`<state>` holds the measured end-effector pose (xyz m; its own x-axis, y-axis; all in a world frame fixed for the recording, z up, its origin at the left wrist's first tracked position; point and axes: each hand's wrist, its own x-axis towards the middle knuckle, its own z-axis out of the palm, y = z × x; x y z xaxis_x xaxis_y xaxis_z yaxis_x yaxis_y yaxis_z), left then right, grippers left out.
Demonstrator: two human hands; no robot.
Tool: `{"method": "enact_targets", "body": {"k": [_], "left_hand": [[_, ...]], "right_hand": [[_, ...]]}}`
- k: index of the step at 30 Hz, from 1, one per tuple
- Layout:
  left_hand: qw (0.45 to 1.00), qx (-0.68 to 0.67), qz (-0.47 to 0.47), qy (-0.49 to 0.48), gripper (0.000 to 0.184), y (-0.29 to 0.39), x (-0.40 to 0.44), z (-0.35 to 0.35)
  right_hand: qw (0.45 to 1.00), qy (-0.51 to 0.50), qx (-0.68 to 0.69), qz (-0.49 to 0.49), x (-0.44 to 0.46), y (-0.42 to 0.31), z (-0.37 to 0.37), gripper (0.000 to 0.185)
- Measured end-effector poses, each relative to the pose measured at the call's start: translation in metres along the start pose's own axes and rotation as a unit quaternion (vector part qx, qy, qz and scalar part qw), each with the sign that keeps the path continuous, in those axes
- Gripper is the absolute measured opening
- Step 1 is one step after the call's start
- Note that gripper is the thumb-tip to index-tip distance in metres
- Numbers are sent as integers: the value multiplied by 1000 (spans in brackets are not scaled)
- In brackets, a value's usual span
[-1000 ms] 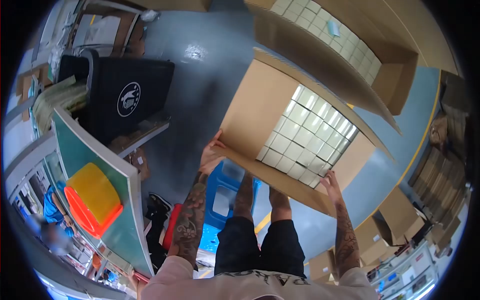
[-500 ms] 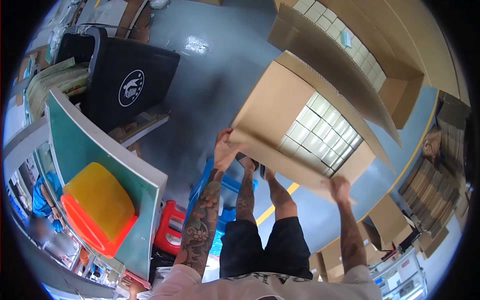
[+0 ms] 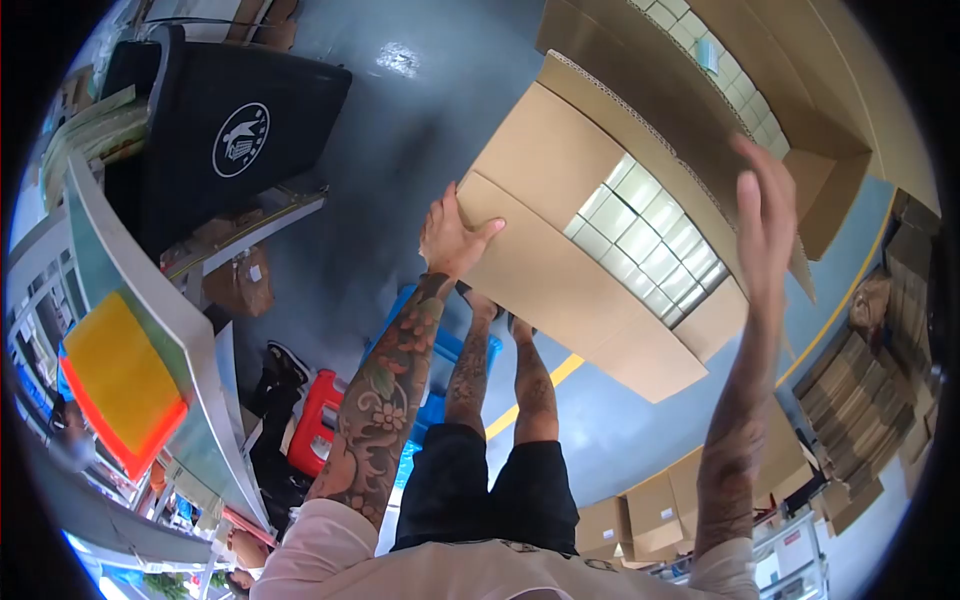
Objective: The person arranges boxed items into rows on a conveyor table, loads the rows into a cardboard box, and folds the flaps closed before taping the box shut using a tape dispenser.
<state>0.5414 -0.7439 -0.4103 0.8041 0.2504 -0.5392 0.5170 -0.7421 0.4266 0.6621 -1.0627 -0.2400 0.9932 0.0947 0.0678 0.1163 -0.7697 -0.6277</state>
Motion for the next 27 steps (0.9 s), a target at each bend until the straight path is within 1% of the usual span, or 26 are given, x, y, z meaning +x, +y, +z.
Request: {"method": "enact_targets", "body": {"k": [1,2,5,7,8,9,11,13,14,16,19,20,23,26,27], "left_hand": [[1000,-5,4,5,103,-2,0,1],[1000,-2,2,4,103,-2,0,0],[1000,10,-8,0,101,1,1,-1],[1000,23,-19,-4,100,3,-4,-3],[999,26,-20,0,99,4,-5,-1],[999,29,-21,7,99,4,-3,0],[999,30,-23,5,99,5,-2,-1],[999,28,-24,-13,100,6,-1,-5],[1000,-12,-8,-6,96,1,0,-4],[995,-94,29,10,89,-8,9,1],[986,-67,132,79,70,18,29,7],[990,-26,111,86,57,24,32,12],[983,1,148,111,55,21,35,14],[989,-36,110,95,50,31,30,9],[989,-50,99,94,49,33,32,7]], "right_hand": [[987,-90,94,97,10,16,6,37],[947,-179,185,190,11,26,10,42],[933,-276,130,190,-22,33,44,57],[949,-272,92,131,-49,41,62,53],[943,-286,8,171,-56,36,69,50],[955,-256,-60,139,-72,33,85,50],[960,-189,-190,78,-114,33,129,50],[957,-122,-255,60,-140,41,179,51],[953,-86,-284,55,-143,38,192,51],[963,-60,-259,50,-143,46,205,52],[969,-55,-239,35,-151,49,196,52],[970,-50,-235,31,-151,49,194,53],[977,-103,-188,-10,-165,60,174,55],[976,-114,-178,44,-202,81,153,58],[973,-95,-203,55,-215,86,147,58]]}}
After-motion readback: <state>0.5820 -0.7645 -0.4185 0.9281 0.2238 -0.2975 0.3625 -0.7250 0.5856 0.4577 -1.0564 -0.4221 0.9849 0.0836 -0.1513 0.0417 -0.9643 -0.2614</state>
